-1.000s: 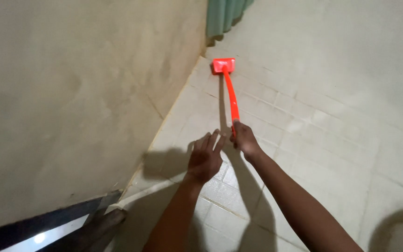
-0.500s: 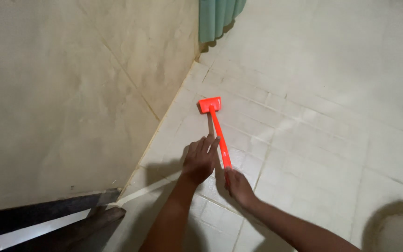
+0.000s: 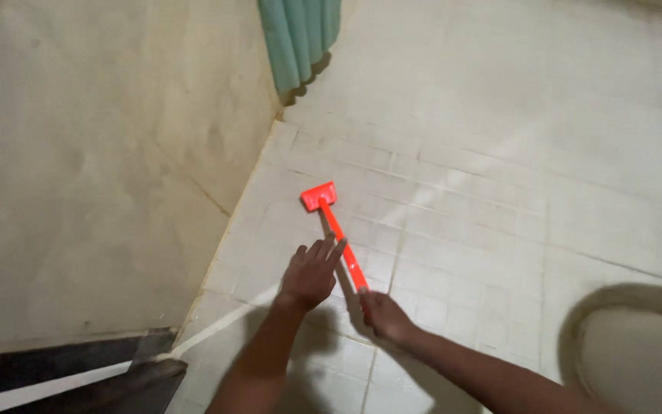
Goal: The person uses a red floor squeegee to push water across a tiled bathroom floor. They repeatedly move the squeegee back and forth, directing the water toward the drain and around the base of a white toilet.
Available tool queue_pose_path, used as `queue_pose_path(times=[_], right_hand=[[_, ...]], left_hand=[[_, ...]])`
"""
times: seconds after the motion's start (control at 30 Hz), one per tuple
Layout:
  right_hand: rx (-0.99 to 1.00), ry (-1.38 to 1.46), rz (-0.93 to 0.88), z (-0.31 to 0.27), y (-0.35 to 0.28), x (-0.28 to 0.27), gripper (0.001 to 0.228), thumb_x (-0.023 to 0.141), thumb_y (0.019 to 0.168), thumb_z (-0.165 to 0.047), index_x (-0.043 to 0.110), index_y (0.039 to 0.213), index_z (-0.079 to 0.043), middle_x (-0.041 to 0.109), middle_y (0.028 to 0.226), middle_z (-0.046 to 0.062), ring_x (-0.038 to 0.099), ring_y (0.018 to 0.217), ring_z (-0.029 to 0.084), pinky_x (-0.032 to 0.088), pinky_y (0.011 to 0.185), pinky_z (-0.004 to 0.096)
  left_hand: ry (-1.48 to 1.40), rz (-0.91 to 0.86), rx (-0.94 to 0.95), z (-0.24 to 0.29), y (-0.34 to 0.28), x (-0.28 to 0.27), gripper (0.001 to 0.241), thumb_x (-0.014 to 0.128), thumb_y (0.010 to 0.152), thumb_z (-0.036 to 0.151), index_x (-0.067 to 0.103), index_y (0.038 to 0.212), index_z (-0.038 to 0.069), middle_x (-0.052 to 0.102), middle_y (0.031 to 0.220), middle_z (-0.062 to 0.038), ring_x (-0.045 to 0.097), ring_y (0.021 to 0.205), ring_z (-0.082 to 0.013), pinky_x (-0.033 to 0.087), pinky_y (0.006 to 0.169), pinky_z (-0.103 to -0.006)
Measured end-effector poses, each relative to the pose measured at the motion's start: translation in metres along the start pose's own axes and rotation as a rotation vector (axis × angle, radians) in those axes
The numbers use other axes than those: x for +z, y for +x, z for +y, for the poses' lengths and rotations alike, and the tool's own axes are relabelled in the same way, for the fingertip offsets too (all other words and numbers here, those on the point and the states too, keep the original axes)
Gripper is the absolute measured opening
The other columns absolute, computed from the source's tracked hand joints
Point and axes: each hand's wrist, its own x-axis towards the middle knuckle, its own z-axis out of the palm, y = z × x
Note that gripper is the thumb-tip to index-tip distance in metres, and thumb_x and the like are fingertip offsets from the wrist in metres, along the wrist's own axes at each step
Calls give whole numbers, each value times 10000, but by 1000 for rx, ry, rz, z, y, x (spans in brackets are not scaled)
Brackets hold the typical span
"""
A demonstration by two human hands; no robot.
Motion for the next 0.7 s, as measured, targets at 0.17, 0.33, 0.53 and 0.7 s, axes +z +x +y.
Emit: queue_pose_path(times=[0.17,0.33,0.53,0.7], right_hand=[[-65,90,91,14,3,-22,569,414,1046,-583,609,898,-69,552,666,40,468,552,158,410,509,339],[-286,-109,324,6,37,-78,605,414,1061,-542,633,820,-33,614,649,60,556,577,155,466,579,313],[-37,408,339,6,30,-77,518,403,1076,-509,579,893,-58,561,682,76,469,533,168,404,472,350],[15,500,39,10,-4,-23,611,294,1077,-515,666,961,-45,699,698,128,528,447,193,390,422,340]], left_hand=[[-39,-53,33,9,15,1,777,625,803,135,396,1544,86,470,1540,-144,552,1190,-246,465,906,-451],[-33,-58,37,21,32,-8,807,665,791,202,377,1534,76,433,1520,-153,509,1257,-262,455,925,-493],[-66,-72,79,31,38,0,827,664,793,180,353,1556,107,402,1579,-136,500,1274,-256,454,964,-487],[-27,-129,89,36,52,4,822,644,820,166,320,1575,115,354,1606,-144,484,1308,-267,446,971,-503]])
